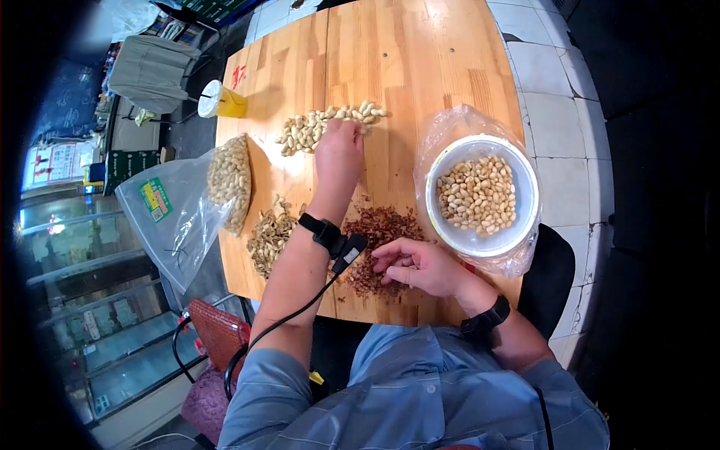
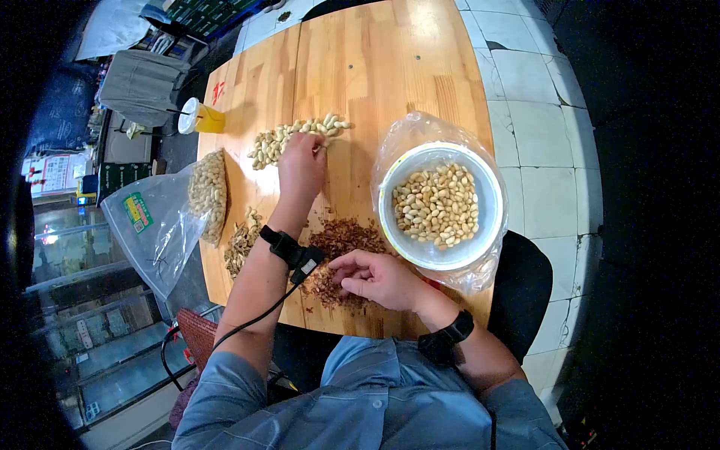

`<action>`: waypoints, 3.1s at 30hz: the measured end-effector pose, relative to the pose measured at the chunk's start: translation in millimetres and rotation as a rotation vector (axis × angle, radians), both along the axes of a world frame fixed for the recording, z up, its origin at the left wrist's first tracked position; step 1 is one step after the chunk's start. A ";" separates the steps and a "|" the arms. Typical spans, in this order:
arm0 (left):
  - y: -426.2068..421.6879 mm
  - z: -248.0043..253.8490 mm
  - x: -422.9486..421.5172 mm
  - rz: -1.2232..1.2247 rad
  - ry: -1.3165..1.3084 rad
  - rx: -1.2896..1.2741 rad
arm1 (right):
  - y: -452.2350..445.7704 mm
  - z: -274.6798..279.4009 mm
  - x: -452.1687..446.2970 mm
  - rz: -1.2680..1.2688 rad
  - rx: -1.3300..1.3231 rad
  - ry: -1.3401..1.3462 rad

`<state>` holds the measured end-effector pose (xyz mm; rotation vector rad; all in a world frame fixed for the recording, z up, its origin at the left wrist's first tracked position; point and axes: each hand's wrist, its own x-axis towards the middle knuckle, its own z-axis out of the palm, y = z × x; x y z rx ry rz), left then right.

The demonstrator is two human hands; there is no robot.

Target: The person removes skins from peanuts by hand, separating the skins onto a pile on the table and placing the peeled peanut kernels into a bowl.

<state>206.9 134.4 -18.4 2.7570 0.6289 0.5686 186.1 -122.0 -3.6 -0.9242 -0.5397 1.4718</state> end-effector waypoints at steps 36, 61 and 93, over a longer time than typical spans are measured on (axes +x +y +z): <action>-153.7 71.1 -253.6 -0.010 -0.505 -1.378 | 5.4 61.3 -95.7 -0.314 -0.045 -0.358; -145.5 77.7 -278.8 -0.037 -0.631 -1.860 | 26.1 80.2 -116.4 -0.269 0.098 -0.478; -167.2 47.1 -236.7 0.137 -0.659 -1.811 | 25.7 49.4 -120.6 -0.346 -0.037 -0.285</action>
